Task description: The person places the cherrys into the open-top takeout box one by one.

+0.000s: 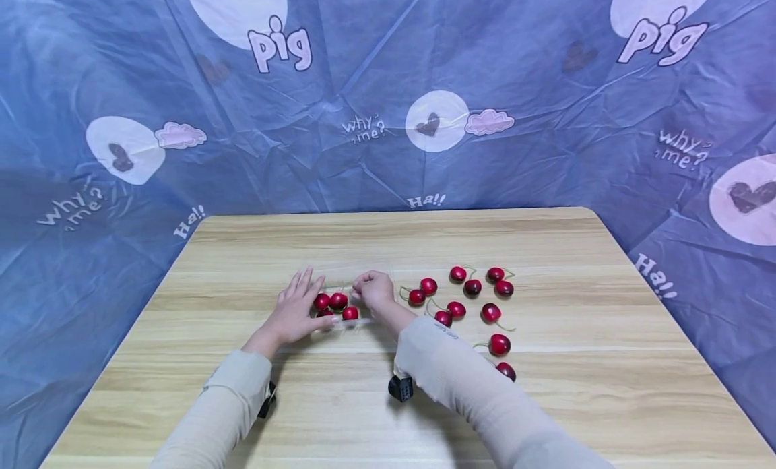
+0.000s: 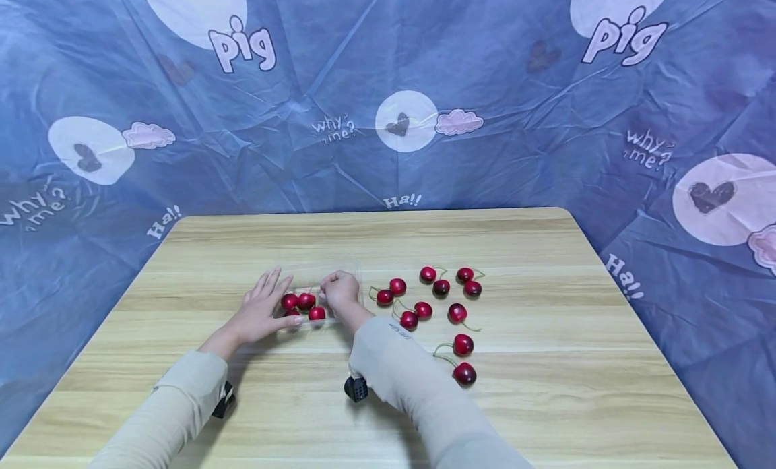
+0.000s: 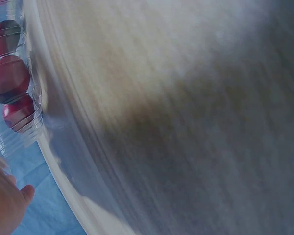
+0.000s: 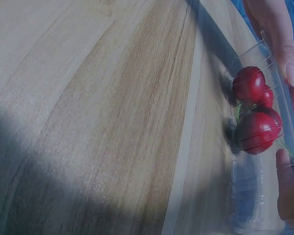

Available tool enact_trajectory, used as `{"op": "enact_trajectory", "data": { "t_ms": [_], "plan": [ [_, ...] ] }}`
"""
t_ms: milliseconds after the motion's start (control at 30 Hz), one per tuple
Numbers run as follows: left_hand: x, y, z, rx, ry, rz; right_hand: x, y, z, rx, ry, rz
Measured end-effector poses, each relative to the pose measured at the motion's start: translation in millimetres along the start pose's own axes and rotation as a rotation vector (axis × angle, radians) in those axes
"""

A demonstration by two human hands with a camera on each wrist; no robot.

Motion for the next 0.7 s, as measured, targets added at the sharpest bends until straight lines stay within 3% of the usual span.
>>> {"op": "enact_trajectory", "data": {
  "t_ms": [233,500,700],
  "plan": [
    [-0.3,0.3,0.2,-0.004,0.007,-0.003,-16.1,1,-13,-0.044,-0.018,-0.020],
    [-0.1,0.9,-0.3,-0.007,0.004,-0.003,-14.6,2,-17,-0.129,-0.029,-0.046],
    [-0.3,1.6,-0.9,-0.008,0.003,0.003,-14.6,5,-24,-0.129,-0.009,-0.066]
  ]
}}
Point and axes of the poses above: each hand's wrist, its own x-axis towards the middle knuckle, its own y-axis out of the back of the hand, z = x × y, the point moved 5 cm from there along x, towards the middle knuckle, and after that the axes turned 8 degrees about -z, right-handed, at the moved point
